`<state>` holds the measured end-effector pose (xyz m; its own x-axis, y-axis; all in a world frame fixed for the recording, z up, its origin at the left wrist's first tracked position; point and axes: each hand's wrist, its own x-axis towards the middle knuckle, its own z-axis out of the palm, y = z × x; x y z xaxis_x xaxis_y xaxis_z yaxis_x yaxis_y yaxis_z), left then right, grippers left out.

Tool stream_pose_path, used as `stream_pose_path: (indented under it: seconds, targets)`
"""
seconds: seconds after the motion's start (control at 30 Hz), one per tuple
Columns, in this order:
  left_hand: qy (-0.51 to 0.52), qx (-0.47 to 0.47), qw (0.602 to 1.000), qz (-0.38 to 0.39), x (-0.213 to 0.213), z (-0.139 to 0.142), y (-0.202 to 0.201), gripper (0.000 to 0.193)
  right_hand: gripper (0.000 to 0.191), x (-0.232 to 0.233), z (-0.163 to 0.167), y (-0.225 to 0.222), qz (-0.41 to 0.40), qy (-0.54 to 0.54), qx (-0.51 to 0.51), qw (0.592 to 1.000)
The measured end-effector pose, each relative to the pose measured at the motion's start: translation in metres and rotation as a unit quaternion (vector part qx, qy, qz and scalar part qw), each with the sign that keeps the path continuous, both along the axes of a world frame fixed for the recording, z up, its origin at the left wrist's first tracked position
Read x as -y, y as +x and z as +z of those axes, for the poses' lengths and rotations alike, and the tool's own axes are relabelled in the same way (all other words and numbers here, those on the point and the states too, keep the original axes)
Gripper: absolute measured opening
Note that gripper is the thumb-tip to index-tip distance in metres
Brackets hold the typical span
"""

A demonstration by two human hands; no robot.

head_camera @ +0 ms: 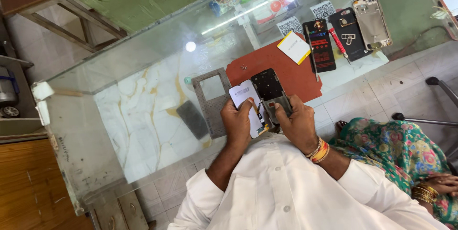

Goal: The person removes the back cover of a smartphone, then uses a metal spudger to pry and separate internal components from the frame. The person works on the phone's internals on a glass counter with tools and parts nearby.

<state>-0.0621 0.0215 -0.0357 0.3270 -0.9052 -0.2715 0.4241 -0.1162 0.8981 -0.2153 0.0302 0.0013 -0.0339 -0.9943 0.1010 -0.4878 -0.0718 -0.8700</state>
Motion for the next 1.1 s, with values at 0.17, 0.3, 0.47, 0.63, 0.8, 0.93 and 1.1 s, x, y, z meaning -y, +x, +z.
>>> stream_pose_path:
  seconds: [0.17, 0.3, 0.47, 0.63, 0.8, 0.93, 1.1]
  targets:
    - [0.017, 0.044, 0.999, -0.005, 0.003, -0.001, 0.000, 0.011, 0.018, 0.001, 0.002, 0.001, -0.020, -0.017, -0.037, 0.999]
    - [0.022, 0.017, 1.000, -0.014, 0.005, 0.001, 0.004, 0.012, 0.017, 0.002, 0.003, -0.001, -0.030, 0.015, -0.022, 0.999]
    - [0.017, 0.009, 1.000, -0.023, 0.008, 0.000, 0.005, 0.013, 0.017, 0.004, 0.004, -0.001, -0.025, 0.030, -0.017, 0.999]
    - [0.028, 0.056, 0.998, -0.026, 0.009, 0.001, 0.008, 0.011, 0.017, 0.004, 0.002, 0.002, -0.034, 0.005, -0.016, 0.999]
    - [0.020, 0.026, 0.999, -0.021, 0.013, 0.003, 0.017, 0.012, 0.016, 0.006, -0.004, 0.011, -0.027, -0.007, -0.024, 0.999]
    - [0.016, 0.020, 0.999, -0.029, 0.016, 0.004, 0.021, 0.012, 0.017, 0.010, -0.008, 0.014, -0.039, -0.005, -0.041, 0.998]
    - [0.019, 0.008, 0.999, -0.030, 0.019, 0.001, 0.025, 0.011, 0.018, 0.012, -0.013, 0.013, -0.044, -0.017, -0.048, 0.998]
